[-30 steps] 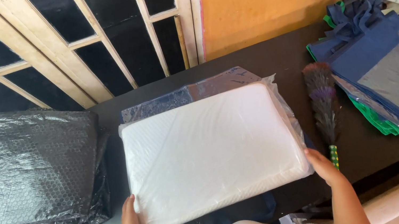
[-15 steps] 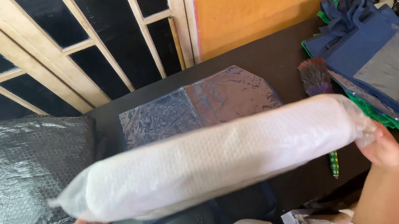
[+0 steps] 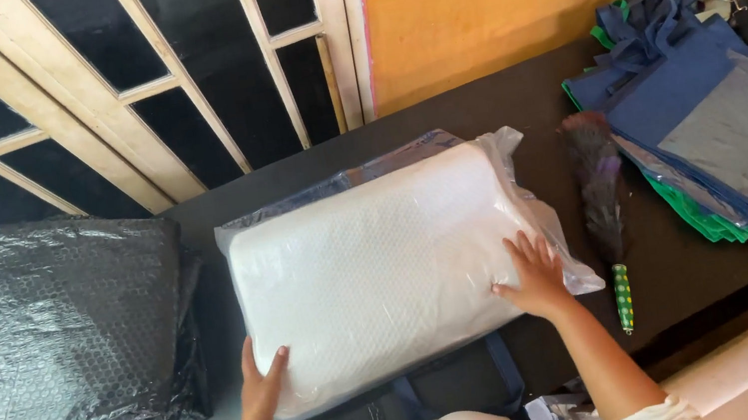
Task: The person dusts a black bubble-wrapped package and a blue tote bag with a feather duster, then places a white bubble-wrapped item into the blue tote bag and folds the bag closed.
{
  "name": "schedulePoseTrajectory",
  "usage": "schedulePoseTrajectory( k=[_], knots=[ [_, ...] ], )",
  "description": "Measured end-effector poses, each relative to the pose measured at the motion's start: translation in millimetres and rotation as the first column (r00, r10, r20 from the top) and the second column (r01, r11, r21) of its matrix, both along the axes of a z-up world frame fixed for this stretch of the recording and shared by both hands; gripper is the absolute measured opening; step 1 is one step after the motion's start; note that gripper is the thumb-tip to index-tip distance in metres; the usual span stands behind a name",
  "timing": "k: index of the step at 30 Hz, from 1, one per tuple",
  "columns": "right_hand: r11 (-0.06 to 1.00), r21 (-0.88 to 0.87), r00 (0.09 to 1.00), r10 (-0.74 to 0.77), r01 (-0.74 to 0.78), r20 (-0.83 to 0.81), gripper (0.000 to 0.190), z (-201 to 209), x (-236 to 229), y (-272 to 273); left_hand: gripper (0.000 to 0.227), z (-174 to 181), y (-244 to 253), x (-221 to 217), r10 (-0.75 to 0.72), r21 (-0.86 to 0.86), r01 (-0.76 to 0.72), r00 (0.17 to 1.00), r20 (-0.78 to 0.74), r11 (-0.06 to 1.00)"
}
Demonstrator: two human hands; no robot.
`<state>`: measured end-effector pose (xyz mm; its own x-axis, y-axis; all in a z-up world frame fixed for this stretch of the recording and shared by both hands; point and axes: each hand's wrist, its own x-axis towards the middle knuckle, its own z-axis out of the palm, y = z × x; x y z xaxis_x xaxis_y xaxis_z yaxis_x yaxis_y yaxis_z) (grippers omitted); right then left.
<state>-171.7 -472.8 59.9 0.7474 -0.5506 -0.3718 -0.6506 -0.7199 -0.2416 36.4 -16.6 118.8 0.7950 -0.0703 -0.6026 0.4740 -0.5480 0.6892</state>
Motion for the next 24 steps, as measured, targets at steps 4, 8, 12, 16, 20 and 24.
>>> schedulePoseTrajectory(
  k=[4, 8, 12, 16, 20, 24],
  knots=[
    [0.991, 0.001, 0.977, -0.129, 0.131, 0.168, 0.088, -13.7, -0.4, 22.5, 0.097, 1.9, 0.0, -4.3, 0.106, -0.085, -0.113, 0.991, -0.082, 0.99],
    [0.992, -0.121, 0.85, 0.082, -0.021, 0.521, 0.077, -33.5, -2.8, 70.8, 0.091, 4.9, -2.5, -7.5, 0.135, -0.093, -0.149, 0.981, -0.137, 0.985],
    [0.946, -0.125, 0.768, 0.316, -0.298, 0.557, 0.075, 8.0, 9.2, 165.0, 0.092, 4.9, -1.3, -15.7, 0.086, -0.094, -0.1, 0.987, -0.136, 0.991],
    [0.793, -0.103, 0.655, 0.561, -0.6, 0.506, 0.081, 17.8, 30.5, 227.4, 0.101, -14.7, -0.2, -35.7, -0.089, -0.07, 0.073, 0.963, -0.254, 0.995],
    [0.778, -0.17, 0.706, 0.623, -0.605, 0.336, 0.084, -3.1, 41.6, 250.8, 0.102, -60.9, -5.5, -75.2, -0.397, -0.215, 0.352, 0.89, -0.226, 0.911],
    [0.83, -0.065, 0.779, 0.544, -0.554, 0.312, 0.078, -10.5, 33.9, 220.3, 0.113, -98.8, -5.5, -93.3, -0.62, -0.132, 0.606, 0.759, -0.2, 0.784]
  ],
)
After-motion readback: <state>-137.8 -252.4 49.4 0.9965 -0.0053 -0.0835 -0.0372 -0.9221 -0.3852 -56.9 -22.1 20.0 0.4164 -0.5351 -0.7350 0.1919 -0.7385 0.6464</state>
